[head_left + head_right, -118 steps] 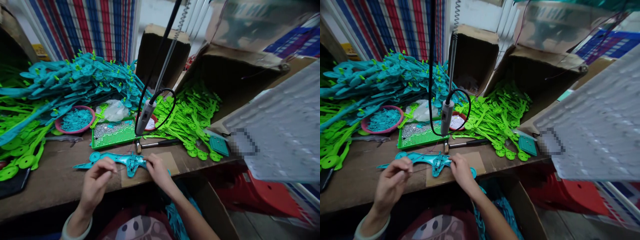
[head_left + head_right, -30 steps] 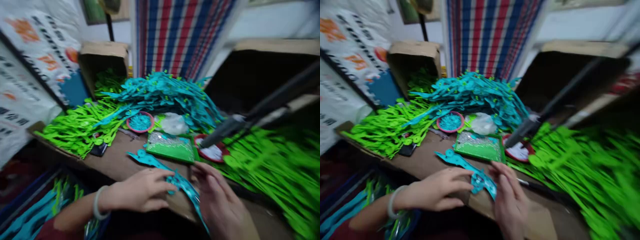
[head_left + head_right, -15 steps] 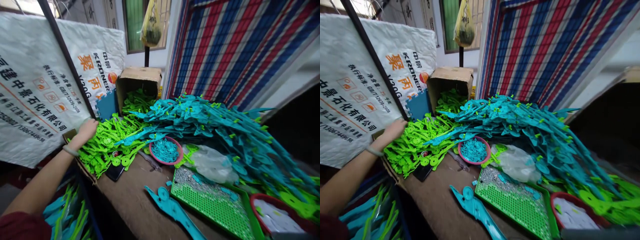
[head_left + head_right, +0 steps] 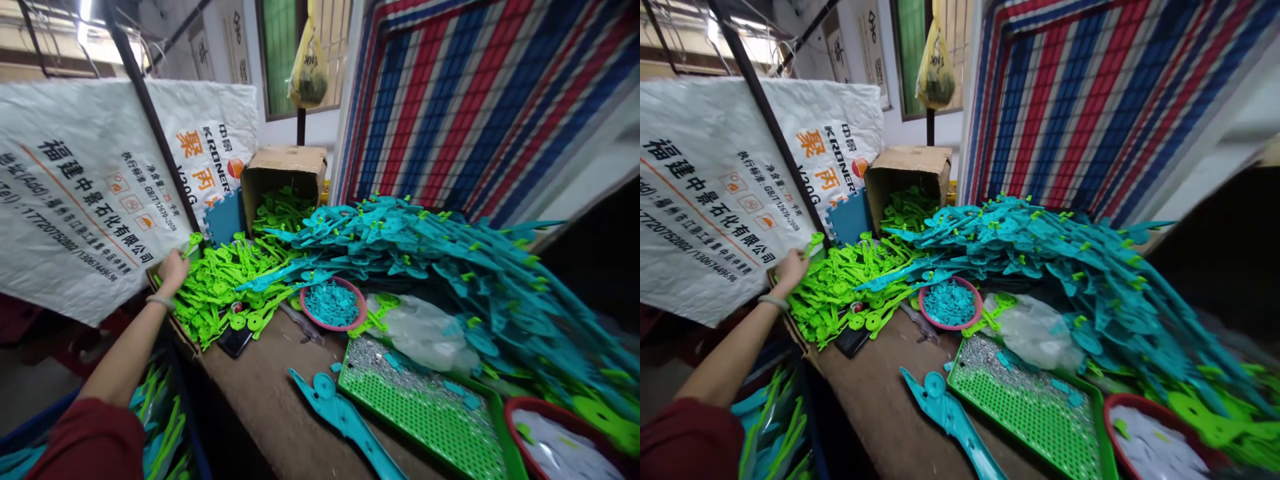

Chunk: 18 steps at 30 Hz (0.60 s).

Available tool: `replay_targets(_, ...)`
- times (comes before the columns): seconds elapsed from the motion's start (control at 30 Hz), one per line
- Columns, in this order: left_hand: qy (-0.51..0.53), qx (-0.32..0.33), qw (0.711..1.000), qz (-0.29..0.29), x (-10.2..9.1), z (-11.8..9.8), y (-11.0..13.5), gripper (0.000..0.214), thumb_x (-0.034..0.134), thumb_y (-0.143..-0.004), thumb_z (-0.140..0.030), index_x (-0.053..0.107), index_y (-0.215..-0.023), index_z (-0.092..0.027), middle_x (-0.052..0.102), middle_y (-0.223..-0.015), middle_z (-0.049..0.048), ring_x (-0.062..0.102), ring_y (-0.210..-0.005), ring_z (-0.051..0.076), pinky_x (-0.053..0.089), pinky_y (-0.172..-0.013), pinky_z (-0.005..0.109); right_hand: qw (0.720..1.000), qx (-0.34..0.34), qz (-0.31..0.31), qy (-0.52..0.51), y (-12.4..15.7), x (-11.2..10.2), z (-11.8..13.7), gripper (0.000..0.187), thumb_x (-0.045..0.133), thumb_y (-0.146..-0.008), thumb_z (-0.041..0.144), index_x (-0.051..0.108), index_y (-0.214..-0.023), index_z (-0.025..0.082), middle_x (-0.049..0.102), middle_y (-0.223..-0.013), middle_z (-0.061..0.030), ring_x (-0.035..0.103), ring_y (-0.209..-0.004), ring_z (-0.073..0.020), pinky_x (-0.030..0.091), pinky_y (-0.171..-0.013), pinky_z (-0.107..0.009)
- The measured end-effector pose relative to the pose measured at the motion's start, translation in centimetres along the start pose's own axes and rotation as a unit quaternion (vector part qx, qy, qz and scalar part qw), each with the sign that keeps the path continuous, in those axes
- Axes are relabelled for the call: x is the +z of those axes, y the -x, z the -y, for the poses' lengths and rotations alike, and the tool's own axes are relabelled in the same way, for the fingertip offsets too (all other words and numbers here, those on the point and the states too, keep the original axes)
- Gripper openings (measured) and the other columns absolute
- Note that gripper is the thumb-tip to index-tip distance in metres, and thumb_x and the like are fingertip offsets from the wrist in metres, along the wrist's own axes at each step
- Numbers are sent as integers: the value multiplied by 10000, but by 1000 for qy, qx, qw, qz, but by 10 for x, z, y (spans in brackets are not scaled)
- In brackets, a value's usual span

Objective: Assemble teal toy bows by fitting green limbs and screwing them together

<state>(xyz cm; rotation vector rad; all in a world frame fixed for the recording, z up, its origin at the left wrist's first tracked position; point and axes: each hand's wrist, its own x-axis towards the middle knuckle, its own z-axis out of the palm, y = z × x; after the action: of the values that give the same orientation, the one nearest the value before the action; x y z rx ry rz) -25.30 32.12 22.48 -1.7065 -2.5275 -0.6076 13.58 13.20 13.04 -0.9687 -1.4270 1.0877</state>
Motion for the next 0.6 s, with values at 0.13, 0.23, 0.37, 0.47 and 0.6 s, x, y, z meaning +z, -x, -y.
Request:
replay_targets(0.13,7,177,982,-65,-17,-16,66,345,431,-973,-309,622,-1217,-158,624,-1267,171,463,-1280,342,316,-1073,541,985,12,-167,44,61,-47,38,153,578,-784,530,723,-806,488,620,-577,-65,691,-653,-305,449,-313,-374)
replay_targets(0.23,40,398,917,7,-9,-45,132,291,503,-934,-349,687,-1156,-318,697,-1208,53,560,-1185,298,349,-1041,458,963,68,-254,60,114,-50,50,223,606,-786,542,749,-803,372,677,-648,-66,678,-618,-262,521,-414,-356)
replay_targets(0.37,166,646,737,110,7,-88,201,332,524,-918,-271,673,-1179,-412,740,-1107,6,666,-965,241,435,-883,375,964,95,-248,-11,128,-24,45,253,600,-869,425,759,-936,240,715,-1139,-73,666,-1029,-224,570,-819,-335)
replay_targets(0.47,237,669,682,176,22,-114,239,299,597,-884,-277,692,-1134,-412,743,-1084,9,662,-961,243,436,-909,381,973,49,-218,-53,124,-15,34,190,609,-886,340,761,-899,228,730,-1056,-55,656,-1010,-182,512,-903,-310)
replay_targets(0.6,419,456,783,68,44,-133,301,391,751,-781,-277,651,-1156,-326,640,-1235,64,506,-1254,290,324,-1102,463,940,35,-335,-56,133,-9,29,150,610,-897,295,752,-877,253,721,-917,-7,650,-906,-152,489,-858,-268)
